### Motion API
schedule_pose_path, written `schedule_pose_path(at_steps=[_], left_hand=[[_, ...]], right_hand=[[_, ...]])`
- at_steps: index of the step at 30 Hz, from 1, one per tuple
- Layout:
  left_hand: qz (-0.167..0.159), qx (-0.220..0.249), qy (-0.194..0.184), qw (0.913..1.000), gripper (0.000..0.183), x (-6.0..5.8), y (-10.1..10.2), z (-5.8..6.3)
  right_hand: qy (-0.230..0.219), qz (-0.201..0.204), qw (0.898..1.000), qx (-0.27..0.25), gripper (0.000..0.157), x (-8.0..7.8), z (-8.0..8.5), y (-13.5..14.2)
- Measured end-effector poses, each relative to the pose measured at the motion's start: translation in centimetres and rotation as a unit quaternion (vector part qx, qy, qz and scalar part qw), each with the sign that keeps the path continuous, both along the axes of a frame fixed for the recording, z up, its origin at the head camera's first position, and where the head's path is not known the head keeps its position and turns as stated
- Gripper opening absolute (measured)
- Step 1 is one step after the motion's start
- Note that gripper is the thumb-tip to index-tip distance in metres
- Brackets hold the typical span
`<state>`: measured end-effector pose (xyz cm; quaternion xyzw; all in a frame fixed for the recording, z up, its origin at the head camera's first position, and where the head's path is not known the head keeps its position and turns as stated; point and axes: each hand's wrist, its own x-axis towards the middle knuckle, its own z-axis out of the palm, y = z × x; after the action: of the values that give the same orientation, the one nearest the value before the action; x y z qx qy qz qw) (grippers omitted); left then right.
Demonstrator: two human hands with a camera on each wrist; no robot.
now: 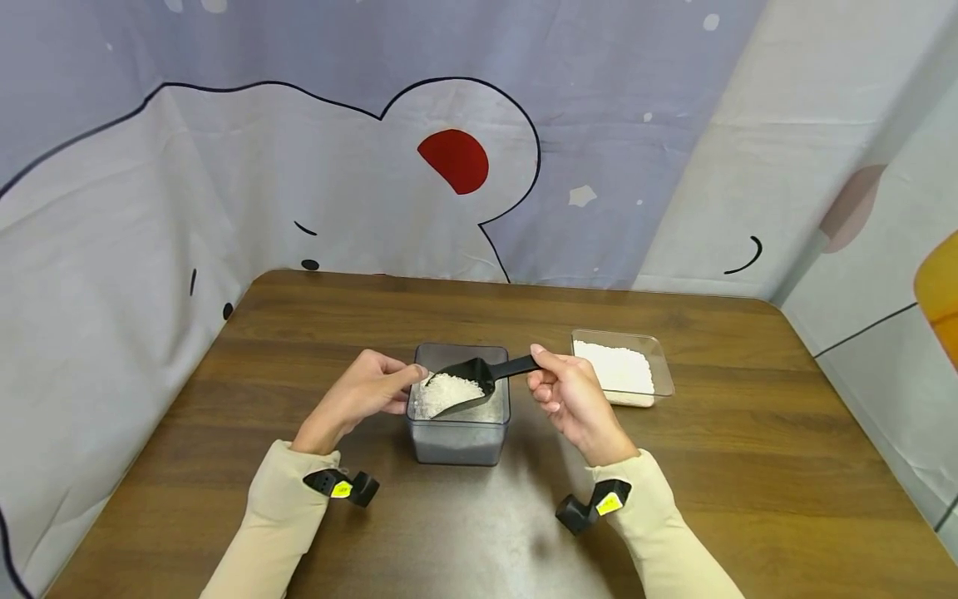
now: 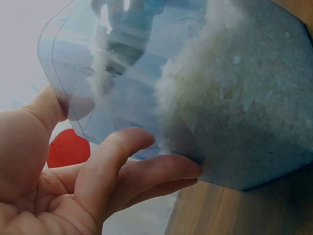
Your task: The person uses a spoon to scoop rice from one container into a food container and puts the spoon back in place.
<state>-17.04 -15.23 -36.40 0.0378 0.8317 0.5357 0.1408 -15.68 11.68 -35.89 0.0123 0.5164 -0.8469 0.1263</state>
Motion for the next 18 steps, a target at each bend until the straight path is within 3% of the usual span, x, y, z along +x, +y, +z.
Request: schedule_pose_path(at_steps=[10,18], left_hand=[[0.002,-0.003,0.0,1.0,0.036,0.0,0.0,0.0],[0.004,-0.003,0.0,1.0,0.035,-0.1,0.0,-0.1]], right_hand=[[-0.014,0.001,1.0,-0.014,0.029,-0.2,0.3,0.8],[-0.006,0.017,0.998,-0.056,0.034,-0.4,0.7,1.6]])
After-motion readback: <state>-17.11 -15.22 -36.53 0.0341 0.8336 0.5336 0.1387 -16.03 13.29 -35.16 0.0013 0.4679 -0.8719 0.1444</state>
